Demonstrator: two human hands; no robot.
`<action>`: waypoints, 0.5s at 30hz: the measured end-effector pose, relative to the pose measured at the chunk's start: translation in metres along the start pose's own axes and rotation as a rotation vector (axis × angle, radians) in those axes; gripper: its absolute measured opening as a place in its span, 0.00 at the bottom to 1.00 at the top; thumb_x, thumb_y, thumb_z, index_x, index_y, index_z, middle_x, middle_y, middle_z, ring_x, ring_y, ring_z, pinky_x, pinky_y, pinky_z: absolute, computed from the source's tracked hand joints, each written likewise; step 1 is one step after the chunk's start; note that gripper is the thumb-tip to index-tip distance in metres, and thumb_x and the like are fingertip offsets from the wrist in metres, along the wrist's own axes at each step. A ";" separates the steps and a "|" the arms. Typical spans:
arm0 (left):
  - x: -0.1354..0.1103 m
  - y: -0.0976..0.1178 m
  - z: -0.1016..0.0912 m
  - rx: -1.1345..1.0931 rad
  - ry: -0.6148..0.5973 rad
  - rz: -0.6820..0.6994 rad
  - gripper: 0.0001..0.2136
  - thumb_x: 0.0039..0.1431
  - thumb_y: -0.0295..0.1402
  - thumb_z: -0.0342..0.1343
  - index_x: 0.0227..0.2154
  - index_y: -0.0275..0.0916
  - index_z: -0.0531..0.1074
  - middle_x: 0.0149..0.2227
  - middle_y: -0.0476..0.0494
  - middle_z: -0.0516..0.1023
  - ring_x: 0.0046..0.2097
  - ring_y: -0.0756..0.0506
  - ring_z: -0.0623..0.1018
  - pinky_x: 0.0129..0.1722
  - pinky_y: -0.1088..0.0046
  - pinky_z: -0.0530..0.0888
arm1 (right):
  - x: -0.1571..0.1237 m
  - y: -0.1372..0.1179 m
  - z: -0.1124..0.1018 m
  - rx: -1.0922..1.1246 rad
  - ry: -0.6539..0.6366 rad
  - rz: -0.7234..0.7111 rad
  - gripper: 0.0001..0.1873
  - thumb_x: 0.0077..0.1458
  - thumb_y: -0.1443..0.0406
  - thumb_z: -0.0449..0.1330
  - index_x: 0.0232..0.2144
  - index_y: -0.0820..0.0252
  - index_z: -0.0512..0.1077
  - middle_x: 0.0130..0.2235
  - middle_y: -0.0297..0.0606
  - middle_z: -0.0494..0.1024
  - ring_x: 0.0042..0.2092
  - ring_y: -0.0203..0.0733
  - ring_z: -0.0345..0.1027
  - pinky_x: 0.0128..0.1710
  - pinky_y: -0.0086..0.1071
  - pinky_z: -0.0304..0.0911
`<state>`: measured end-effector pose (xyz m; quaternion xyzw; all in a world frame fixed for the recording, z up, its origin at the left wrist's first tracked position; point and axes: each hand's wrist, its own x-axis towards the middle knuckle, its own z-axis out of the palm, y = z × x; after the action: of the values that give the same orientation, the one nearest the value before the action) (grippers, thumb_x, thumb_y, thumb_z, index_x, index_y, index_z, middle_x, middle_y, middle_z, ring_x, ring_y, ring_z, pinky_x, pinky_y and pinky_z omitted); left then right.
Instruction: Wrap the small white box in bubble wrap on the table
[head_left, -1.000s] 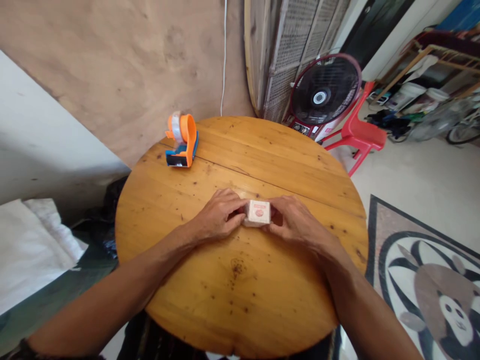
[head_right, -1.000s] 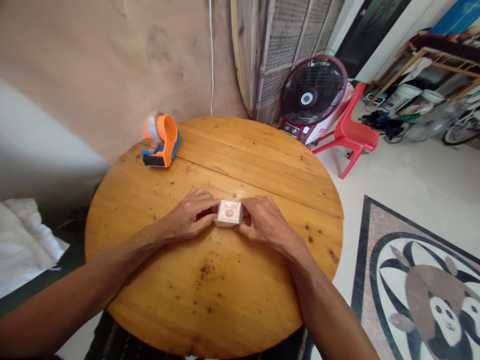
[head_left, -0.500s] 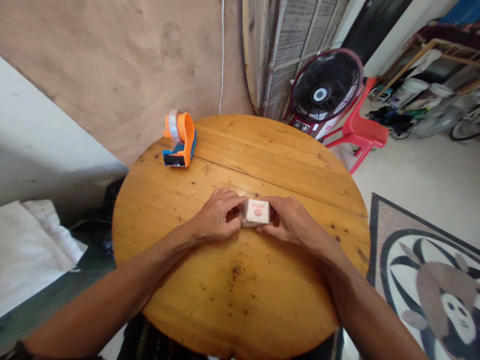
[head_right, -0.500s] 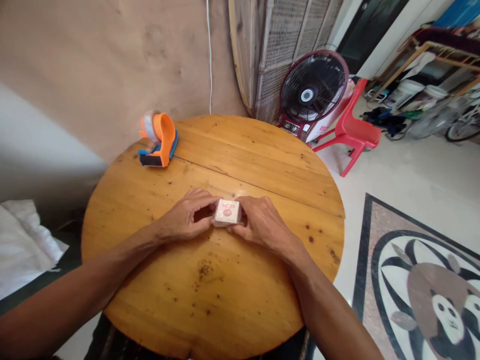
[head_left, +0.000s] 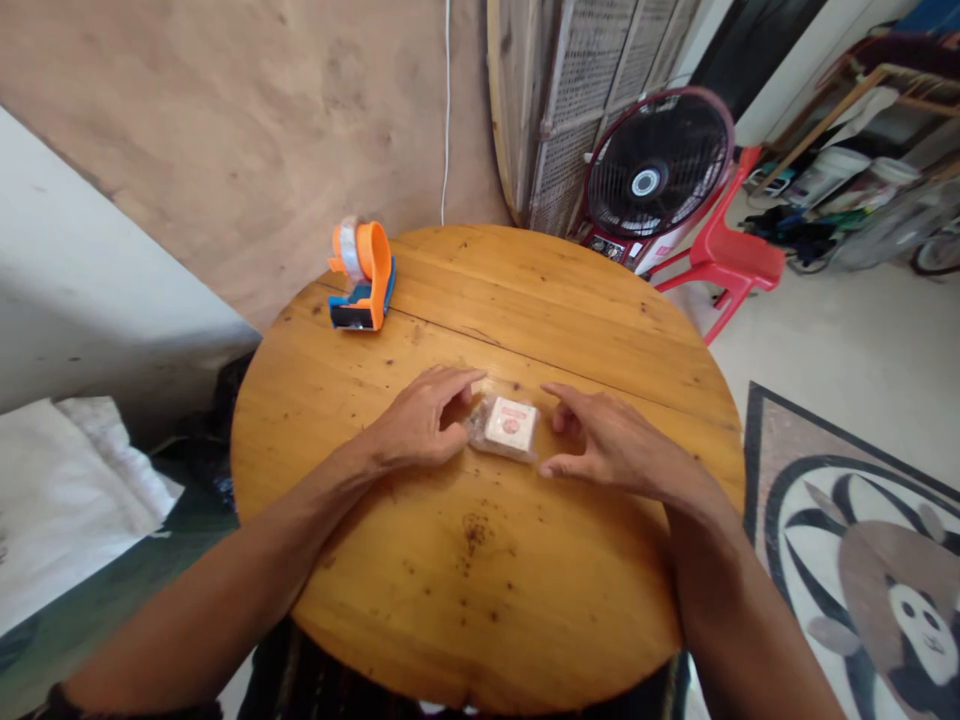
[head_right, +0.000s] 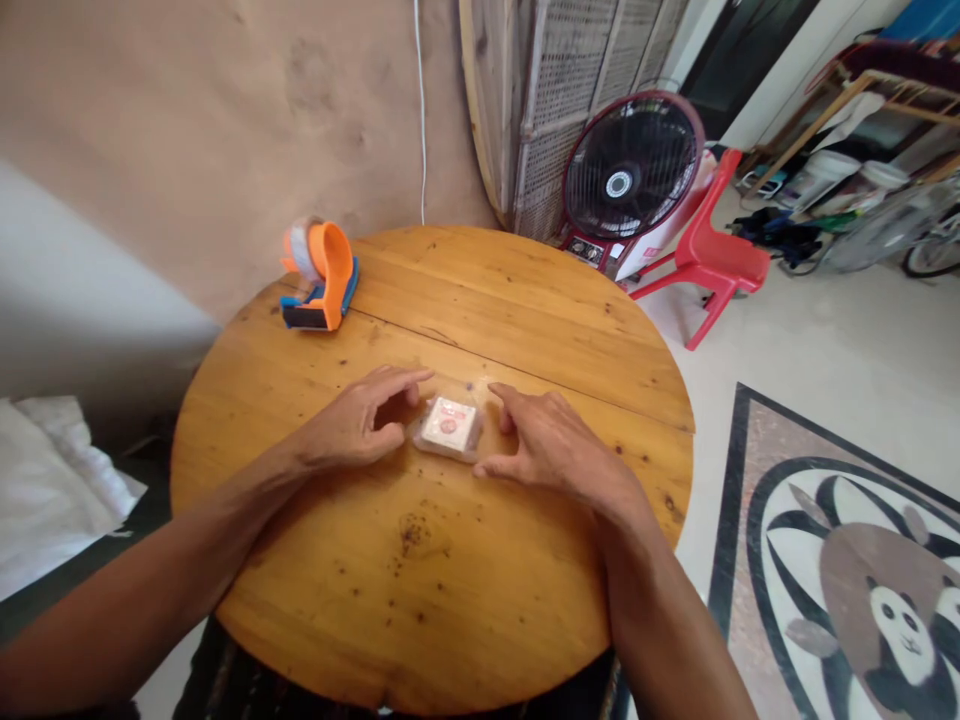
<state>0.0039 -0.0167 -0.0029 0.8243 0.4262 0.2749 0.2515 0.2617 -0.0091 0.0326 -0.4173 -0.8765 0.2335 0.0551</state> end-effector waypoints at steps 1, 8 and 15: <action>0.000 0.000 -0.003 0.010 -0.022 -0.009 0.29 0.41 0.24 0.48 0.52 0.33 0.67 0.37 0.43 0.73 0.40 0.43 0.71 0.46 0.63 0.69 | -0.001 0.001 -0.002 -0.013 -0.010 0.007 0.26 0.48 0.49 0.63 0.44 0.58 0.68 0.33 0.35 0.75 0.32 0.40 0.65 0.34 0.33 0.54; 0.000 0.005 -0.008 0.119 -0.159 0.010 0.15 0.49 0.28 0.51 0.42 0.38 0.71 0.35 0.45 0.72 0.39 0.43 0.70 0.43 0.64 0.67 | 0.004 -0.004 0.001 -0.024 -0.037 0.012 0.13 0.50 0.55 0.63 0.30 0.59 0.72 0.28 0.34 0.74 0.29 0.36 0.62 0.30 0.31 0.50; 0.001 0.004 0.002 0.100 -0.153 0.085 0.12 0.54 0.27 0.49 0.40 0.38 0.72 0.31 0.45 0.71 0.37 0.44 0.69 0.41 0.65 0.65 | 0.011 -0.007 0.010 0.059 -0.012 0.026 0.06 0.51 0.63 0.60 0.29 0.60 0.74 0.26 0.33 0.74 0.26 0.34 0.62 0.26 0.28 0.49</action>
<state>0.0081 -0.0184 -0.0014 0.8718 0.3837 0.2000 0.2299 0.2466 -0.0079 0.0261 -0.4255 -0.8640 0.2626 0.0590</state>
